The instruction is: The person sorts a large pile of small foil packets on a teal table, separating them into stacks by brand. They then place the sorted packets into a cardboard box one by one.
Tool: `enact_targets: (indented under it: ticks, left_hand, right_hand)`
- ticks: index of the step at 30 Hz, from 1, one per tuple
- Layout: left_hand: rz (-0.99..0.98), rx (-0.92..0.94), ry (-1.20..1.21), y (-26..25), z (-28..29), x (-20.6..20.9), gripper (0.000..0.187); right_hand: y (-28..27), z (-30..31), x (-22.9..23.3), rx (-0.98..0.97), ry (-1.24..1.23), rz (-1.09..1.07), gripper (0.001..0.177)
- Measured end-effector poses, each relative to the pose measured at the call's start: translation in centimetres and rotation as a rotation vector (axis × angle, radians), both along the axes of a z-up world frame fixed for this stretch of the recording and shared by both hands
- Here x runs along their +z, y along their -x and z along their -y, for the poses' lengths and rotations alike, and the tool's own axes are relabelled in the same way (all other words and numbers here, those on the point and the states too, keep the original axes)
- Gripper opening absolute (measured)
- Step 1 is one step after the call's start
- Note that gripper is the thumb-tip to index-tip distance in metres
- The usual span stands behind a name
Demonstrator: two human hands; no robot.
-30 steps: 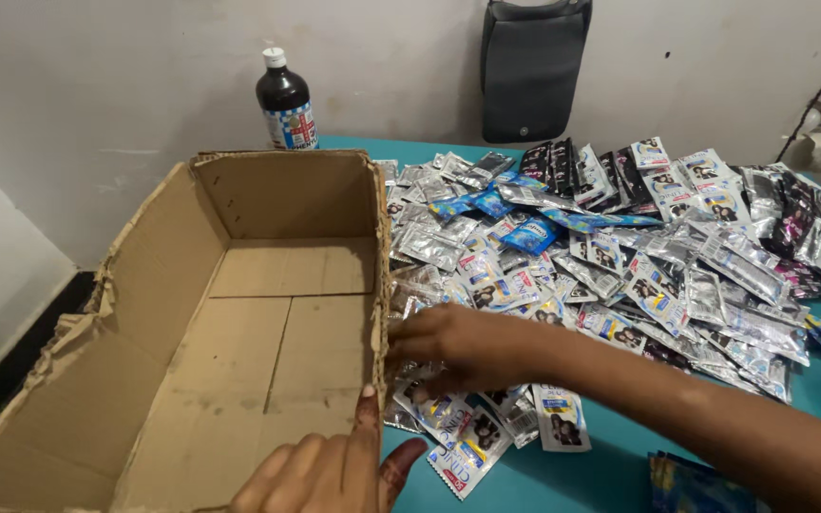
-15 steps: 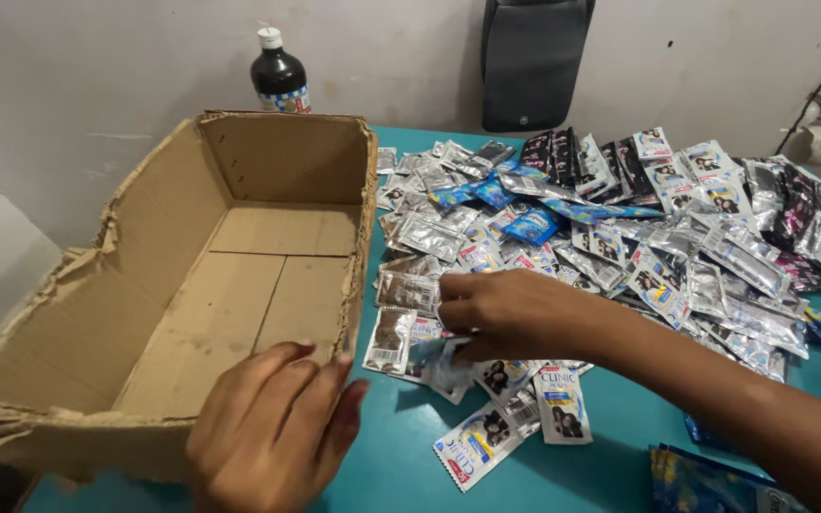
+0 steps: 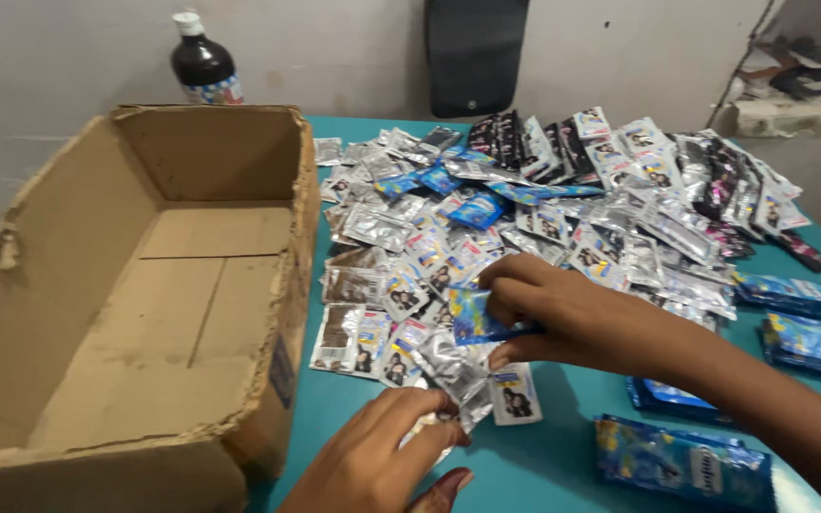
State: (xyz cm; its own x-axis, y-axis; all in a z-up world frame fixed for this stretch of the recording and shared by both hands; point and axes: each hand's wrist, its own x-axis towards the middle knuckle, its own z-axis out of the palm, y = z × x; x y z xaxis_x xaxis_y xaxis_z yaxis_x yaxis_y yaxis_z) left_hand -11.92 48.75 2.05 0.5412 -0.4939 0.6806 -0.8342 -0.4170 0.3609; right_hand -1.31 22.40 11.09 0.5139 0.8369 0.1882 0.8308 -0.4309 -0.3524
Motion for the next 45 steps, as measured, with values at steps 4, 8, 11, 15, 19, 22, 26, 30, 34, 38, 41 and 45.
enact_targets:
  ticks: [4, 8, 11, 15, 19, 22, 26, 30, 34, 38, 41, 45]
  left_hand:
    - [-0.582, -0.157, 0.095, -1.3, 3.0, 1.9, 0.038]
    - [-1.119, -0.296, 0.326, -1.7, 7.6, 2.3, 0.045]
    - [-1.178, -0.469, 0.477, -1.9, 10.6, 2.2, 0.055]
    - [-1.154, -0.536, 0.574, -2.9, 13.8, 2.5, 0.057]
    - [-1.044, -0.396, 0.550, -4.5, 16.2, 2.9, 0.041]
    - [-0.911, -0.284, 0.493, -5.7, 17.5, 2.9, 0.031]
    - [-0.852, -0.291, 0.507, -6.7, 19.1, 2.8, 0.027]
    - [-0.939, -0.438, 0.579, -7.5, 20.6, 3.2, 0.033]
    - [-1.030, -0.449, 0.401, -7.0, 20.8, 3.7, 0.042]
    - [-0.979, -0.417, 0.345, -7.6, 20.7, 4.4, 0.037]
    - [-0.916, -0.400, 0.550, -8.7, 20.4, 5.6, 0.040]
    - [-0.826, -0.315, 0.700, -10.6, 19.2, 7.1, 0.037]
  right_hand:
    - [2.9, 4.6, 1.0, -0.285, 0.052, -0.160, 0.028]
    - [5.2, 9.0, 1.2, -0.114, 0.002, 0.195, 0.029]
    - [6.5, 11.2, -0.3, -0.209, -0.019, 0.138, 0.028]
    - [6.6, 13.6, -2.4, -0.336, -0.092, -0.034, 0.025]
    - [6.0, 15.5, -3.0, -0.319, -0.155, 0.020, 0.023]
    - [6.3, 15.5, -3.0, -0.508, -0.291, -0.185, 0.037]
    - [6.6, 14.6, -2.0, -0.407, -0.640, -0.486, 0.063]
    - [6.3, 14.4, -0.9, -0.552, -0.747, -0.458, 0.077]
    - [6.1, 14.7, 0.2, -0.767, -0.936, -0.333, 0.074]
    - [5.7, 15.5, 0.8, -0.792, -0.925, -0.256, 0.073]
    - [5.4, 16.9, 1.2, -0.805, -0.846, -0.254, 0.072]
    - [5.0, 18.3, 2.0, -0.884, -0.626, -0.286, 0.055]
